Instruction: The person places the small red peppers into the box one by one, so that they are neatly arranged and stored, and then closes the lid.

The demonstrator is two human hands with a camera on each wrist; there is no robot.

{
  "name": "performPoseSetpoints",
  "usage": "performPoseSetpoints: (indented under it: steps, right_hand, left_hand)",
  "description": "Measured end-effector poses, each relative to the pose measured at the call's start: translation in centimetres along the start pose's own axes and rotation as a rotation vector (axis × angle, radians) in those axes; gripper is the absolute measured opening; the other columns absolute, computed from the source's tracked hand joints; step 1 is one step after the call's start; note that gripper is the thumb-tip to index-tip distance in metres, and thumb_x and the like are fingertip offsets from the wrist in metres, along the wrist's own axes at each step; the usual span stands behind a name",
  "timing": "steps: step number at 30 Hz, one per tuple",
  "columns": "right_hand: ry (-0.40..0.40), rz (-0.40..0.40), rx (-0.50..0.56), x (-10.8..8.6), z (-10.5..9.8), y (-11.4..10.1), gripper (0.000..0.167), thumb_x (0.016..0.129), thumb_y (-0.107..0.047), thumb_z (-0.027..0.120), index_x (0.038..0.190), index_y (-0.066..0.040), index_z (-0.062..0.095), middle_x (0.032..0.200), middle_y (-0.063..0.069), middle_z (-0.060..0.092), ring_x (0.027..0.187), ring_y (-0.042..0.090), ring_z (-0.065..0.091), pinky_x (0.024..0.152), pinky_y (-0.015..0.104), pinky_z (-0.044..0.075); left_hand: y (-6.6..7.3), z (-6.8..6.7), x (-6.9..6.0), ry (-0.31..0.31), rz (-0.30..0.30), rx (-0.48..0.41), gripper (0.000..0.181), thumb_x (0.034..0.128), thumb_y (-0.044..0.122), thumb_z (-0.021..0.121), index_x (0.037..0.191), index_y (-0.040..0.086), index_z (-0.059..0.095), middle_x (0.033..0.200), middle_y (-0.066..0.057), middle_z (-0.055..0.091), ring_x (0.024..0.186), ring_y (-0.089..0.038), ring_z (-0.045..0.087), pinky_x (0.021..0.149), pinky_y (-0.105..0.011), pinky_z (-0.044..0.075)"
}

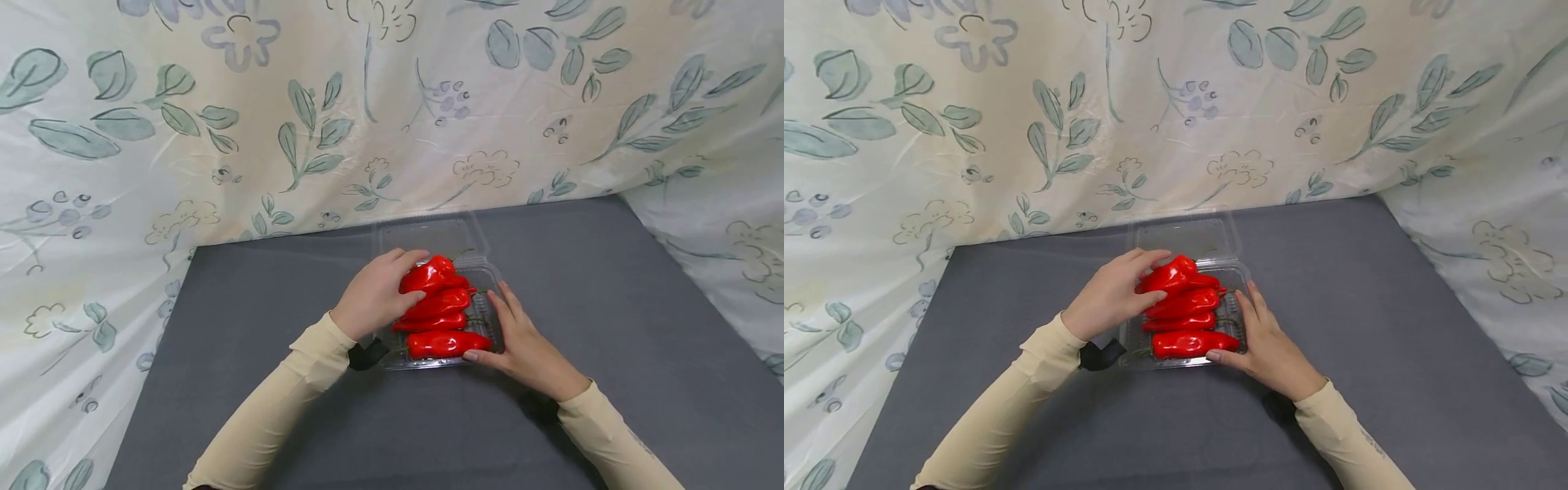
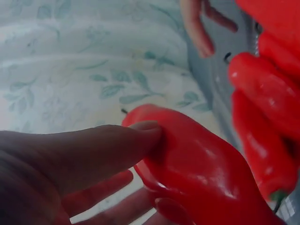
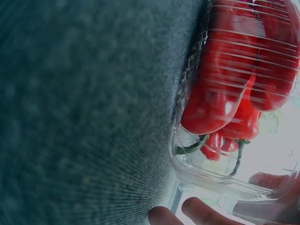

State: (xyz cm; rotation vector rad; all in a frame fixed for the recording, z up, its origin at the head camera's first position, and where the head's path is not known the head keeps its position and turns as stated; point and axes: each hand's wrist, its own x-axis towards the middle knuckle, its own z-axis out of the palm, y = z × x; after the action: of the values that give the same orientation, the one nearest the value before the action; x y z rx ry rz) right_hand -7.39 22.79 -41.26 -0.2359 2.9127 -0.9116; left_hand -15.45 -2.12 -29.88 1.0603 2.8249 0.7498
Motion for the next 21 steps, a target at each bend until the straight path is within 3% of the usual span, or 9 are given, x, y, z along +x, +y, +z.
performPoseSetpoints:
  steps: [6, 12, 21]
  right_hand:
    - [0.018, -0.021, 0.007, 0.0, 0.2, 0.0, 0.118, 0.072, -0.072, 0.065, 0.153, -0.005, 0.011, 0.159, 0.016, 0.004, 0.141, 0.042, 0.019, 0.098, 0.061, 0.037]
    - [0.039, -0.02, 0.01, 0.1, 0.4, 0.1, 0.119, 0.07, -0.069, 0.069, 0.152, -0.005, 0.01, 0.159, 0.015, 0.006, 0.141, 0.04, 0.02, 0.097, 0.06, 0.039]
    - [0.054, -0.026, 0.019, 0.2, 0.5, 0.3, 0.121, 0.069, -0.066, 0.072, 0.152, -0.003, 0.01, 0.158, 0.017, 0.008, 0.14, 0.041, 0.021, 0.097, 0.061, 0.037]
  left_hand:
    - [0.0, 2.6, 0.4, -0.111, 0.022, 0.032, 0.058, 0.0799, 0.016, 0.077, 0.133, 0.014, 0.055, 0.121, -0.005, 0.061, 0.105, -0.02, 0.059, 0.088, -0.036, 0.051]
    - [-0.1, 4.9, 0.2, -0.147, 0.111, 0.124, 0.053, 0.0788, 0.018, 0.077, 0.128, 0.013, 0.059, 0.117, -0.005, 0.062, 0.102, -0.02, 0.058, 0.088, -0.035, 0.051]
    - [-0.6, 5.9, 0.4, -0.169, 0.104, 0.121, 0.052, 0.0789, 0.018, 0.077, 0.128, 0.015, 0.06, 0.119, -0.004, 0.061, 0.105, -0.018, 0.056, 0.091, -0.035, 0.05]
